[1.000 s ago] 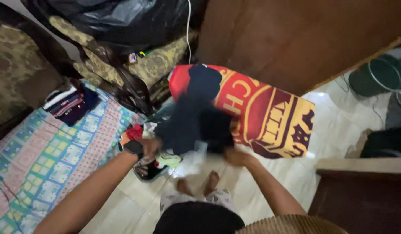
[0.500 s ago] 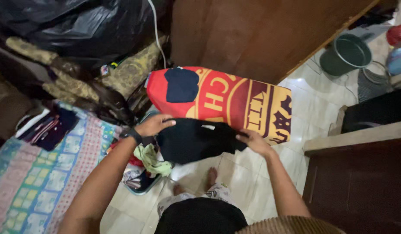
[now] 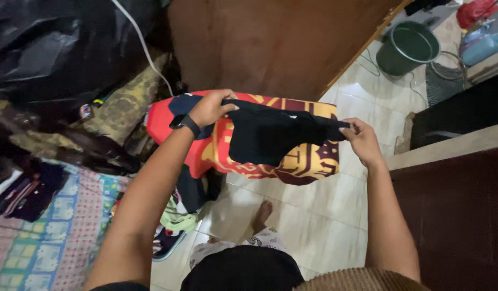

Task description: The person folds shirts and trousers by hand on a surface, then places them into a basket or on a bed.

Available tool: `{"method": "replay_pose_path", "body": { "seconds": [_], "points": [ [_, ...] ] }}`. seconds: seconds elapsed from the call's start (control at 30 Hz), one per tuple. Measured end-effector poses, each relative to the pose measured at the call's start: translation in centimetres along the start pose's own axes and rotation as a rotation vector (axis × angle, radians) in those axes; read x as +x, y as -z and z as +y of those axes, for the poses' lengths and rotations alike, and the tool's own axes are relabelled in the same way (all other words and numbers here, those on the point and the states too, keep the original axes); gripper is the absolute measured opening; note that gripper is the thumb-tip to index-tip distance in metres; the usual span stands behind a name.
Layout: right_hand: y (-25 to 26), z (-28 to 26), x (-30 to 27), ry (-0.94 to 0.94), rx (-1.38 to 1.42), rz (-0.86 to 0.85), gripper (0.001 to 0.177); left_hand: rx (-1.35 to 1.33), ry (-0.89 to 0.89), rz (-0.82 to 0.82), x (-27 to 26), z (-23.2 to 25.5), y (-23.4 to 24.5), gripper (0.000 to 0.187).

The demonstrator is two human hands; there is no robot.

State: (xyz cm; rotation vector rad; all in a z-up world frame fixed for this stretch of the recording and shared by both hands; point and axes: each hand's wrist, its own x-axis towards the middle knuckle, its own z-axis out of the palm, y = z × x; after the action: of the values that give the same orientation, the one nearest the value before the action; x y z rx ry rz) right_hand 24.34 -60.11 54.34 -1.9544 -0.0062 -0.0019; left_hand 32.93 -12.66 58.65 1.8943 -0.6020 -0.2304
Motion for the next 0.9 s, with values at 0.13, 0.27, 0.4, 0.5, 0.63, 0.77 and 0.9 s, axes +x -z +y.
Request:
{"method": "replay_pose_path", "body": {
  "seconds": [0.13, 0.27, 0.4, 0.5, 0.63, 0.77, 0.9],
  "points": [
    [4.5, 2.8, 3.6, -0.084, 0.221, 0.193, 0.02, 0.055, -0.018, 0.061, 7.8, -0.3, -3.0, 0.015],
    [8.1, 1.5, 4.9, -0.198, 0.274, 0.41, 0.018, 0.086, -0.193, 0.144, 15.3, -1.6, -6.8, 0.022],
    [11.1, -1.1, 4.6, 0.123, -0.162, 0.404, 0.014, -0.152, -0.175, 0.124, 21.4, -3.4, -9.6, 0.021],
    [10.4, -1.8, 3.1, 0.1, -0.244, 0.267, 0.011, -0.346, -0.198, 0.103, 23.5, -5.0, -10.7, 0.025],
    [1.7, -0.8, 3.1, 0.294, -0.275, -0.018, 0.027, -0.128, -0.252, 0.249, 23.1, -11.5, -11.0, 0.038],
    [-10.0, 1.9, 3.4, 0.137, -0.34, -0.286, 0.023, 0.165, -0.059, 0.516, 20.8, -23.7, -12.7, 0.032],
    [-22.5, 8.8, 2.9, 0.079, -0.147, -0.387, 0.027, 0.431, 0.368, 0.593, 17.1, -32.7, -13.0, 0.018]
  ]
}}
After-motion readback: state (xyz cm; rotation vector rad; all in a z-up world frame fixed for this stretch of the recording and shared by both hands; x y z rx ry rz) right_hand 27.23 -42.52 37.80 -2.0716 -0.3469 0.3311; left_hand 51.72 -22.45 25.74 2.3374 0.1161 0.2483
